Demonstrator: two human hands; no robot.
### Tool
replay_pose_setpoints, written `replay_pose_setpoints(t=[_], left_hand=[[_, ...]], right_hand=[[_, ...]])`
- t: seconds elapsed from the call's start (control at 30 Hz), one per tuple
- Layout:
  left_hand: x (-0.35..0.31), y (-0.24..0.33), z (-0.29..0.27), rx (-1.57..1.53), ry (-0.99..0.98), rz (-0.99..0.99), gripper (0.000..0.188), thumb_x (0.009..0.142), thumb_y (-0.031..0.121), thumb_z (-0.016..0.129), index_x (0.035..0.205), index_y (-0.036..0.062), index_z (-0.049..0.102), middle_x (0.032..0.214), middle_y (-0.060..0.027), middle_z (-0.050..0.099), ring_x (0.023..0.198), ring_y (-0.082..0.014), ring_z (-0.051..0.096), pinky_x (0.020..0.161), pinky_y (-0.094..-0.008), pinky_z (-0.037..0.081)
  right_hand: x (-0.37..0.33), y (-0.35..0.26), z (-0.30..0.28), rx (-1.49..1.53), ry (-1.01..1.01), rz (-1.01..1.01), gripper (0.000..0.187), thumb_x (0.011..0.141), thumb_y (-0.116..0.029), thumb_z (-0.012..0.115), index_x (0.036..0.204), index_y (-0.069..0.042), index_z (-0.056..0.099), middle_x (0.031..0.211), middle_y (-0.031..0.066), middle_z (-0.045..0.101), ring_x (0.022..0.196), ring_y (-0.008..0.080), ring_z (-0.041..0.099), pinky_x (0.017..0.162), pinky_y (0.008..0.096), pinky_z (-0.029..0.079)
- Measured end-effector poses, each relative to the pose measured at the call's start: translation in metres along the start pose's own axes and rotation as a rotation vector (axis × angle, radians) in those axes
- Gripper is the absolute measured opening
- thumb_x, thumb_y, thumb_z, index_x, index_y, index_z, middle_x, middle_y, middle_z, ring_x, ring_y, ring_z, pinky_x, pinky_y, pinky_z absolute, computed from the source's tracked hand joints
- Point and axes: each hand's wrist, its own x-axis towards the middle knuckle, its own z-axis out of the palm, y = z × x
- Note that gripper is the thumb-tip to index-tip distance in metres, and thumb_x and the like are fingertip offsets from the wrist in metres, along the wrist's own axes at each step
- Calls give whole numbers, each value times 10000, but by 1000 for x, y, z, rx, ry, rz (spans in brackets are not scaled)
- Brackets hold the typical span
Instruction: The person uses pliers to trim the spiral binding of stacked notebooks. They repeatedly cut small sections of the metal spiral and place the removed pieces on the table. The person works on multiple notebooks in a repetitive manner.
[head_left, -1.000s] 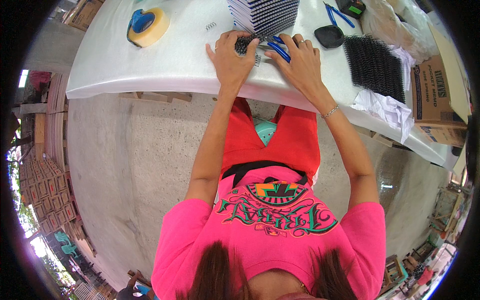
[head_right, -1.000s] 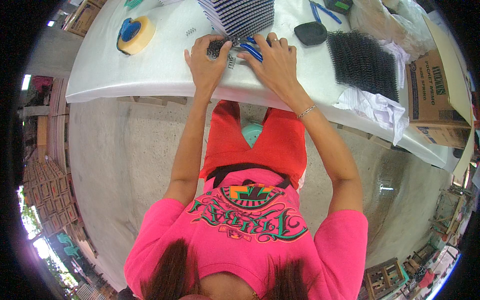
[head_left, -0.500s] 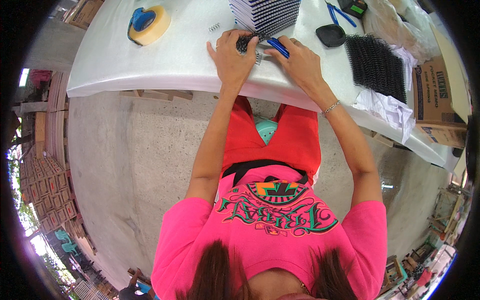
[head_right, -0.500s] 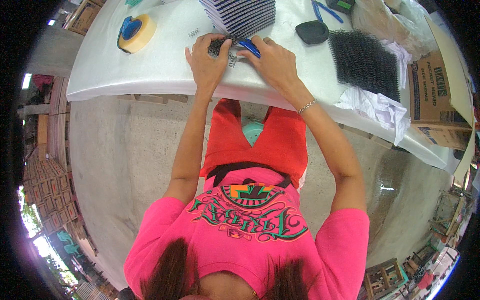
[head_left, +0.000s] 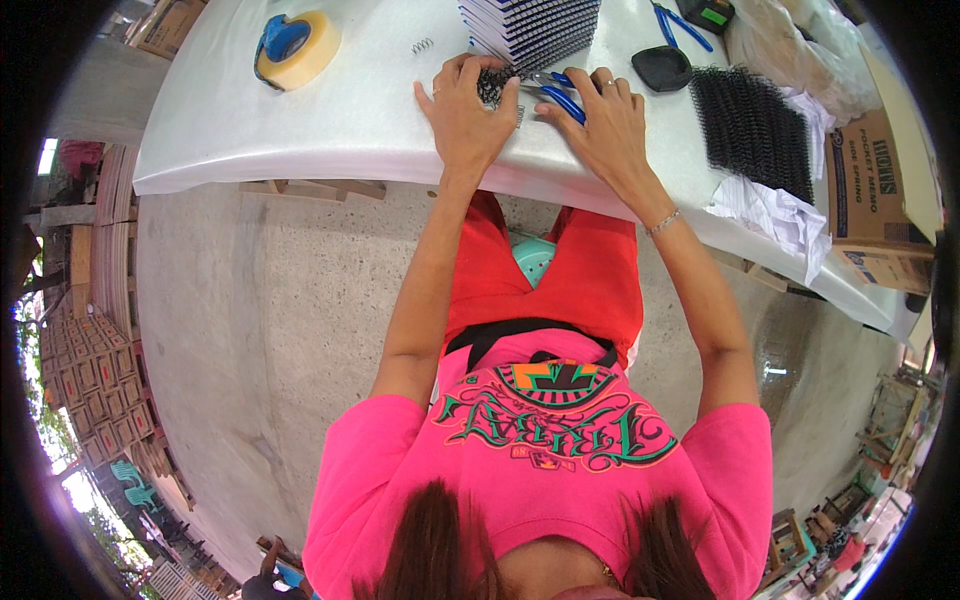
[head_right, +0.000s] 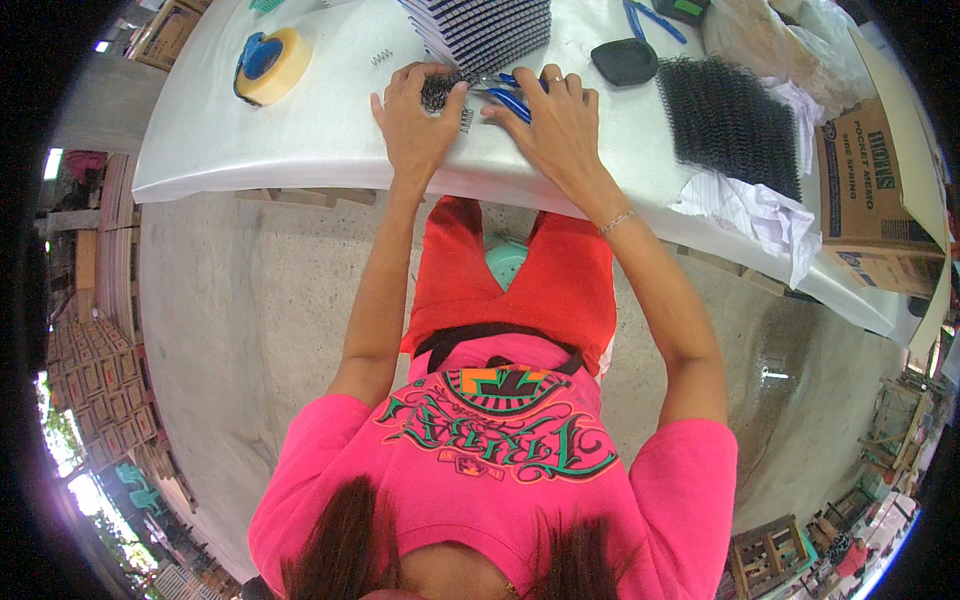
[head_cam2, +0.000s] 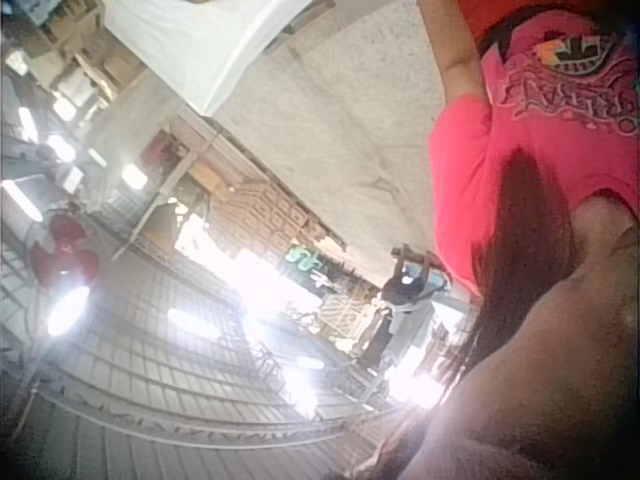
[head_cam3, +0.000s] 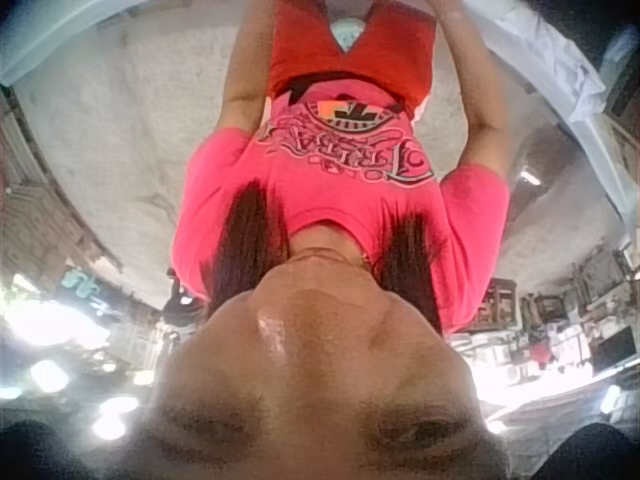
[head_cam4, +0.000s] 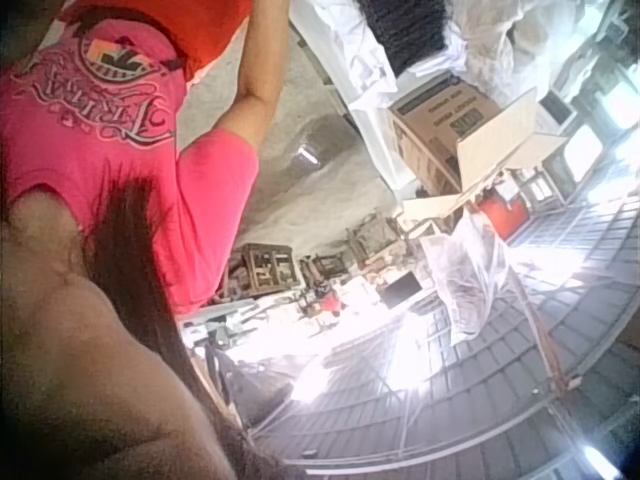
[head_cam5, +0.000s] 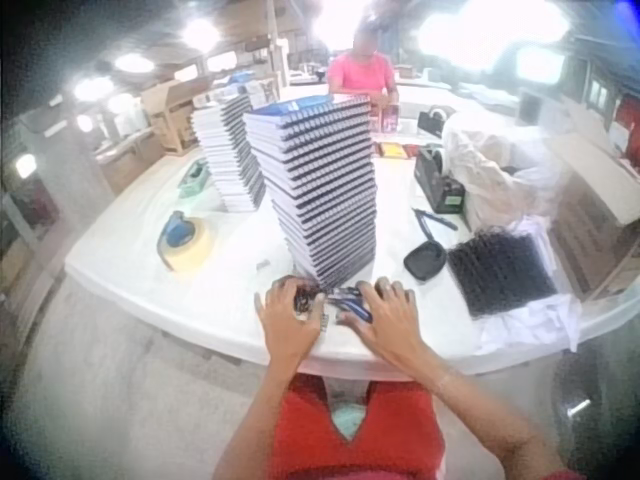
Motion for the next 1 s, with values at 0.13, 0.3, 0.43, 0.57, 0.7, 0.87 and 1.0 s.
replay_pose_setpoints(t=[0.13, 0.3, 0.43, 0.57, 0.7, 0.87, 1.0], left_hand=[[-1, 2, 1, -3, 0, -5, 259, 817, 311, 751, 1041, 195, 693, 1200, -14, 604, 1202, -260, 549, 1150, -671, 179], [-1, 0, 2, 3, 25, 2, 219, 824, 300, 751, 1010, 196, 704, 1187, -11, 608, 1199, -263, 546, 1149, -675, 177], [-1, -1, 4, 3, 32, 5, 197, 831, 292, 742, 999, 195, 706, 1181, -11, 612, 1194, -266, 548, 1155, -668, 170], [-1, -2, 4, 26, 15, -4, 212, 855, 311, 708, 1025, 184, 700, 1200, -27, 618, 1201, -282, 551, 1151, -663, 179], [-1, -4, 4, 18, 22, -33, 245, 874, 340, 691, 1063, 184, 692, 1234, -44, 624, 1218, -298, 551, 1140, -654, 206], [-1, -1, 3, -13, 13, -23, 283, 835, 319, 706, 1075, 172, 678, 1230, -56, 588, 1243, -286, 519, 1157, -671, 159], [-2, -1, 3, 68, -5, 22, 285, 810, 314, 735, 1056, 177, 686, 1242, -46, 579, 1249, -286, 510, 1153, -678, 160]], right_hand=[[3, -2, 0, -3, -22, -1, 581, 864, -613, 649, 1174, -122, 649, 1032, 142, 646, 925, 323, 583, 765, 451, 396], [5, -4, 0, 2, -12, -28, 540, 873, -598, 647, 1118, -116, 653, 982, 140, 658, 881, 322, 616, 742, 445, 422], [8, -2, 0, 86, -95, -2, 504, 884, -587, 643, 1016, -101, 634, 840, 123, 667, 754, 324, 671, 659, 435, 492], [11, -6, -8, 96, -154, 61, 498, 883, -581, 648, 974, -93, 617, 779, 111, 661, 692, 322, 680, 610, 416, 516], [4, -5, -12, 65, -128, 71, 505, 878, -586, 650, 1010, -98, 633, 857, 119, 667, 769, 318, 663, 651, 432, 482], [-3, -1, -7, -32, -37, 0, 554, 863, -617, 649, 1101, -116, 657, 981, 131, 655, 886, 316, 606, 734, 453, 409], [0, 0, -1, -6, -35, -9, 571, 857, -630, 648, 1124, -125, 665, 1001, 135, 649, 902, 316, 591, 766, 459, 391]])
